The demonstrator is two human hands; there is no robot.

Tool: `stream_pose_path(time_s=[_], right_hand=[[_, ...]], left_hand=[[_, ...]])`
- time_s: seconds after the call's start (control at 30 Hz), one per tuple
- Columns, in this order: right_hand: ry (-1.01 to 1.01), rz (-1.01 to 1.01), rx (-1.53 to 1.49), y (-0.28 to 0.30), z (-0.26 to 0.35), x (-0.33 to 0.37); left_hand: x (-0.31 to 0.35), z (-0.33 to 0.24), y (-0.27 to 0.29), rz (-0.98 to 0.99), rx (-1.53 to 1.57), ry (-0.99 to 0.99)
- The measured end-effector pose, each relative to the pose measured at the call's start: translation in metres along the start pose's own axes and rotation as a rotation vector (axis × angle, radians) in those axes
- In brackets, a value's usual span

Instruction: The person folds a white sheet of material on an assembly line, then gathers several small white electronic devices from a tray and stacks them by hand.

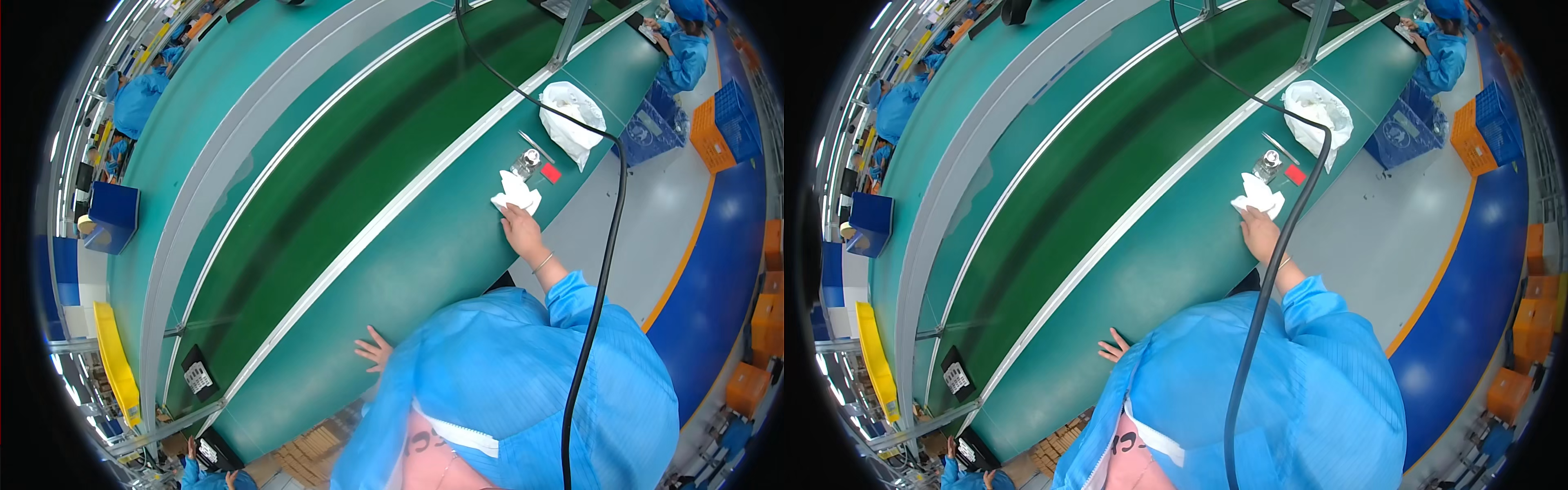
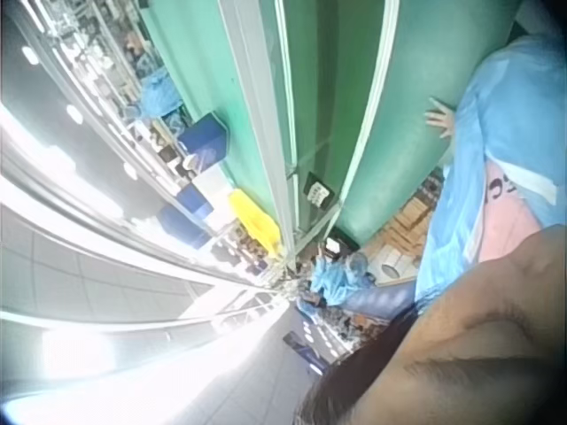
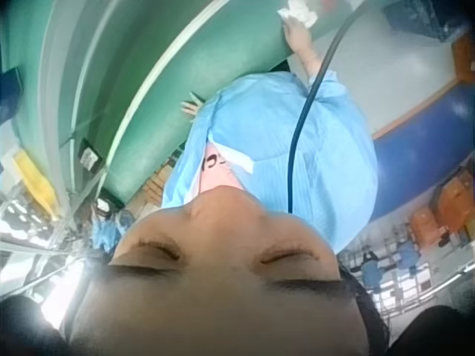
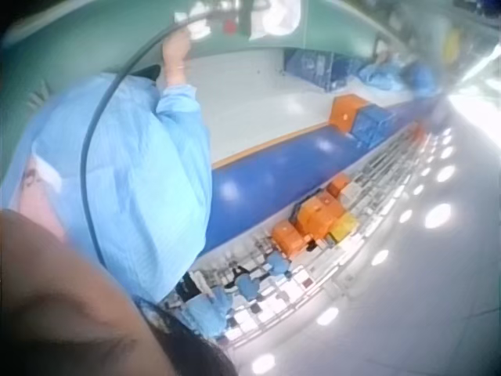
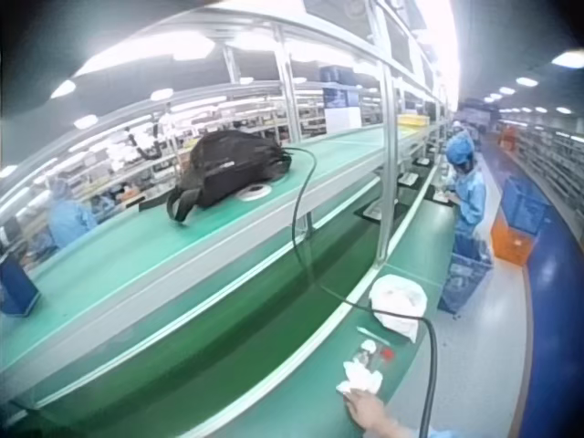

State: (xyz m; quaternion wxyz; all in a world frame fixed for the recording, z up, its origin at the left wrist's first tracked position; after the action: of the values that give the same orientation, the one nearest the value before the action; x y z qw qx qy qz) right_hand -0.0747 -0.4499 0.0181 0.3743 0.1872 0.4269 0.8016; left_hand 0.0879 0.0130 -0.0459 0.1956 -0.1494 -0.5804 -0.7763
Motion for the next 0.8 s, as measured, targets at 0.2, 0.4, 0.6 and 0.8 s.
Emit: stream_pose_path(time_s=[0.2,0.4,0.6,0.8], right_hand=[[0.391,-0.073,-0.361,0.034,0.111,-0.015],[0.305,-0.036,-0.512,0.046,0.143,-0.034],[0.548,-0.272,-0.333,0.074,0.160,-0.017],[0.099,0.088,-0.511,0.045,0.139,-0.029]], left_hand=[[0.016,0.006,0.010,0.031,0.090,-0.013],[0.011,-0.011,0.000,0.129,0.150,-0.195],[0.005,-0.005,-0.006,0.010,0.213,-0.227],[0.010,-0.009,0.017,0.138,0.136,-0.267]])
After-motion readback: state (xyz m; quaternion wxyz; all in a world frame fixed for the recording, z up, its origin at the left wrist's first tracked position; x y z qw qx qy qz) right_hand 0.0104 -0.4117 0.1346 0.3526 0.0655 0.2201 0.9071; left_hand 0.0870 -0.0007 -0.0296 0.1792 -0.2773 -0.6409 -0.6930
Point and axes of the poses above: each hand's wrist, its own x-axis away from the middle knuckle, its own y-axis out of the back of the hand, z = x × y, the point moved 10 cm from there along -x, towards the middle knuckle, and after that the axes turned 8 degrees about -x, right-handed, at the moved point
